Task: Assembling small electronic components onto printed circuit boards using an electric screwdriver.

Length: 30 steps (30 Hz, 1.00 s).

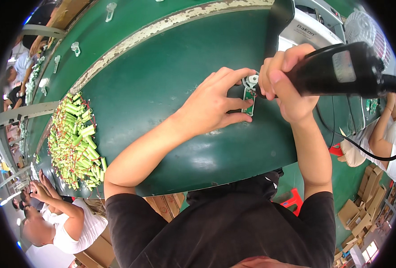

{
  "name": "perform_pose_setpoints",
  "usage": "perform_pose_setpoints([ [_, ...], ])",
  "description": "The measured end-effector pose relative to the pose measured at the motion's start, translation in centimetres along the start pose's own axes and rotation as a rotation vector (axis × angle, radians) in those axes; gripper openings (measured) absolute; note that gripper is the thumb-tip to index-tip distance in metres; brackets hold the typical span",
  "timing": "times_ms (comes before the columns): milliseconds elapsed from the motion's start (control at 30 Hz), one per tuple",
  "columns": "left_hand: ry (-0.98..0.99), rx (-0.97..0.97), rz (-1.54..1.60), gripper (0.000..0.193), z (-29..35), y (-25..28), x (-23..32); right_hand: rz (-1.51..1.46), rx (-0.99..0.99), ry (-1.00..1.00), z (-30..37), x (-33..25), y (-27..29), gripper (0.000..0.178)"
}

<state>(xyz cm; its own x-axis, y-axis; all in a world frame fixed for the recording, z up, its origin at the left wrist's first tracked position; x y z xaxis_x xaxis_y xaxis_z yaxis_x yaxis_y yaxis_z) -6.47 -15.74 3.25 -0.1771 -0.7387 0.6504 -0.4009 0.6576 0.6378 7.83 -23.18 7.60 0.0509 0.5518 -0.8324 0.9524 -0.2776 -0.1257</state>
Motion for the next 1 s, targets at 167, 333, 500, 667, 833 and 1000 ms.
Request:
perform_pose_setpoints([
  [167,-0.012,0.011,-0.033,0.03,0.0,0.1,0.3,-0.178,-0.074,-0.036,0.5,0.8,-0.4,0.027],
  [333,0.025,0.027,-0.072,0.029,0.0,0.0,0.6,-0.183,-0.028,-0.091,0.7,1.0,-0.4,0.028],
  [500,0.068,0.024,-0.174,0.031,-0.2,1.5,0.6,-0.346,0.025,-0.017,0.2,-0.8,1.2,0.028],
  [667,0.335,0.248,-0.632,0.035,-0.1,10.1,-7.0,-0.153,0.123,0.253,-1.4,-5.4,5.1,0.052],
  [833,0.414,0.467,-0.902,0.022,-0.4,17.3,-16.7,-0.022,0.301,0.417,-1.9,-8.1,6.7,0.051],
  [1000,0.52,0.289,-0.642,0.014,-2.9,18.7,-21.7,0.064,0.238,0.241,-3.0,-6.4,6.1,0.045],
])
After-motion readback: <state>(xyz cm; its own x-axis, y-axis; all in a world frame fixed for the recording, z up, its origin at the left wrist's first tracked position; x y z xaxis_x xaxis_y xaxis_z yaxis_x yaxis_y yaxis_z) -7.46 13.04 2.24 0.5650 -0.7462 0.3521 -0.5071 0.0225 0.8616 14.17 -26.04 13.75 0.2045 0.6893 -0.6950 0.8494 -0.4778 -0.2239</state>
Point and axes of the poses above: each hand's wrist, its own z-axis away from the middle knuckle, its own y-axis out of the back of the hand, x = y × z, the point moved 4 cm from there along -z, towards the middle knuckle, and after that the axes turned 1 degree about z, right-handed, at the moved point
